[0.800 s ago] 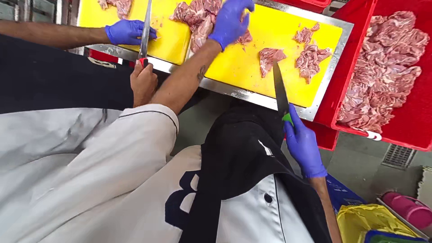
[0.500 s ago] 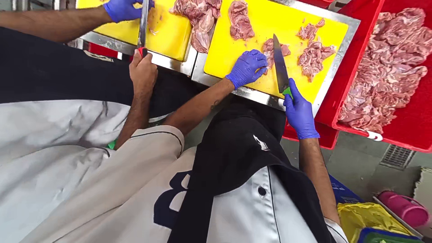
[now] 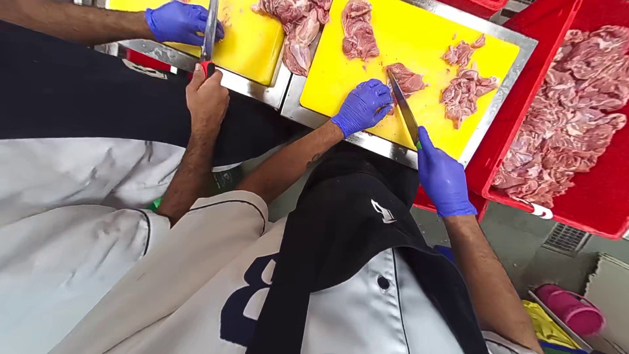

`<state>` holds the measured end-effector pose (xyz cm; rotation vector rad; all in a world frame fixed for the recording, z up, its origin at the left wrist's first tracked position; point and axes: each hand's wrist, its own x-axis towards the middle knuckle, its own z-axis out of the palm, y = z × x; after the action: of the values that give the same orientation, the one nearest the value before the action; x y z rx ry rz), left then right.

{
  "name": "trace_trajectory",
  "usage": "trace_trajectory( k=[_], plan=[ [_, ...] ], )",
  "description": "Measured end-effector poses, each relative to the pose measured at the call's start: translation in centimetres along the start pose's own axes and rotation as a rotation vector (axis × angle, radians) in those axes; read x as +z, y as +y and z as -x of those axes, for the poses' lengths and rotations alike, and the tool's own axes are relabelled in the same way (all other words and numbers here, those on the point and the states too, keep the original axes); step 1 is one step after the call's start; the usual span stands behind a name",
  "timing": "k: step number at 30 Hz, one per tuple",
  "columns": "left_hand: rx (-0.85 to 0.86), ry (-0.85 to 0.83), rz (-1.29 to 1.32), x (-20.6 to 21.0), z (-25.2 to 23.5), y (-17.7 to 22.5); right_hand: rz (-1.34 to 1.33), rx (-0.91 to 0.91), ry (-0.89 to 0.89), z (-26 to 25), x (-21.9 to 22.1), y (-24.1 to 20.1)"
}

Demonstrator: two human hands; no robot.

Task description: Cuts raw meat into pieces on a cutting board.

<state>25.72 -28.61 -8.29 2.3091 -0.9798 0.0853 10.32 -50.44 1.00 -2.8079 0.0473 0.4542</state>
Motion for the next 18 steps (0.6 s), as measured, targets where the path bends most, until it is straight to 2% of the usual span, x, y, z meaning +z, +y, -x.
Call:
trace_trajectory(
  k=[5,7,9,13,14,16,18],
  plan=[
    [-0.005,-0.007,-0.015,-0.1,0.0,0.3,-0.092,0.003,0.033,-7.9,0.2,-4.1],
    [-0.005,-0.021,-0.025,-0.5,-0.1,0.2,-0.106,-0.013,0.07,-9.1,0.4,-4.8],
    [-0.032,-0.028,-0.033,-0.8,0.1,-0.2,-0.119,0.005,0.014,-6.5,0.5,-3.7],
    [-0.185,0.033,0.044,-1.7,-0.9,-2.4,-0.147,0.035,-0.07,4.6,0.7,0.8],
    [-0.204,0.003,0.086,-2.3,-1.2,-2.7,-0.19,0.041,-0.087,7.1,0.4,1.6],
    [-0.217,-0.162,0.101,-3.3,-1.7,-2.4,-0.319,0.069,-0.12,10.4,-0.4,2.9],
    [-0.147,-0.312,0.064,-3.6,-1.9,-1.0,-0.458,0.118,-0.109,11.5,-1.0,3.3]
  ],
)
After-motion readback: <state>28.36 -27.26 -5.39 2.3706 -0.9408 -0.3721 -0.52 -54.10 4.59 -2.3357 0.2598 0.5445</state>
